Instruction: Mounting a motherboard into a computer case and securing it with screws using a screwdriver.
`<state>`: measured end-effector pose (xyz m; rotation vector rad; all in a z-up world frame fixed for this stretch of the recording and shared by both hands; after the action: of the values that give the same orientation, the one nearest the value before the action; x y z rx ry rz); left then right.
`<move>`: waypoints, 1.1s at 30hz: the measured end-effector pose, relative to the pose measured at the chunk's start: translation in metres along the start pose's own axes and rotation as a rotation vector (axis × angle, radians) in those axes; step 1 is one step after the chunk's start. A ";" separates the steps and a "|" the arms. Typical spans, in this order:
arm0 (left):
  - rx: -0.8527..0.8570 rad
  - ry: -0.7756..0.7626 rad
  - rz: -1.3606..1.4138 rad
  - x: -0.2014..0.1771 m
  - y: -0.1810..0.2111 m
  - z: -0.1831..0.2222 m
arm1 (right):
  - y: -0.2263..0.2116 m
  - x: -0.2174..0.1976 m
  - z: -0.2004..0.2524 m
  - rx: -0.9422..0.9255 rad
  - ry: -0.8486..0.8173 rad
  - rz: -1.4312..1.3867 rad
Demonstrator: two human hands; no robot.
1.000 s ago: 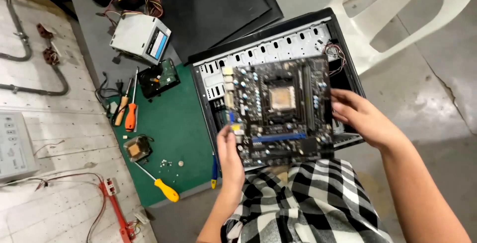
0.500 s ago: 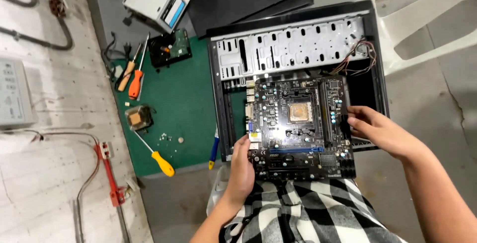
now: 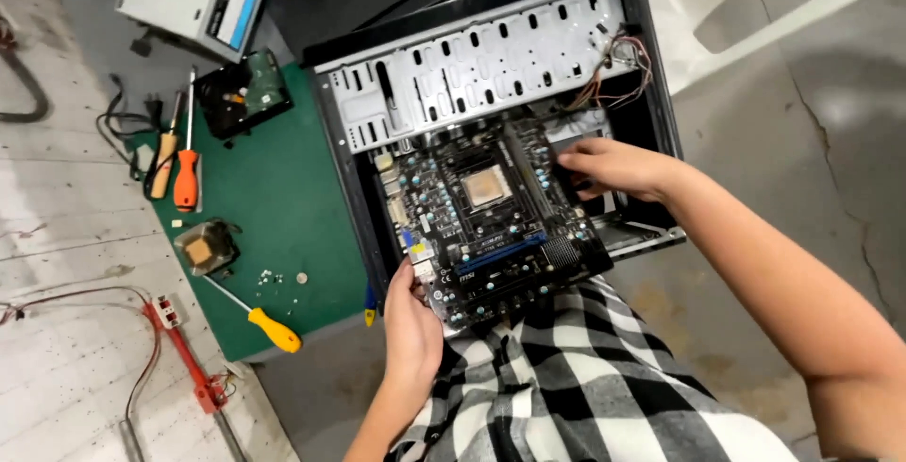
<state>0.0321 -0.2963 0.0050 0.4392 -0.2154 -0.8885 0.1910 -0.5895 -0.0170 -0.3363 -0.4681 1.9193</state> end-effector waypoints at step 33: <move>-0.488 -0.720 0.167 0.086 -0.085 -0.042 | -0.049 0.020 -0.076 0.047 0.195 0.472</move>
<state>0.0408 -0.3987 -0.0710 -0.3658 -0.6643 -0.8702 0.2570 -0.5415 -0.0615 -0.6411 -0.2232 2.3189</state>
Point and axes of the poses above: each hand's wrist, its own z-axis away from the middle knuckle, its own x-axis out of the palm, y = z × x, the point moved 6 cm from there along -z, towards the middle knuckle, and after that the axes turned 3 degrees about -z, right-handed, at the moved point
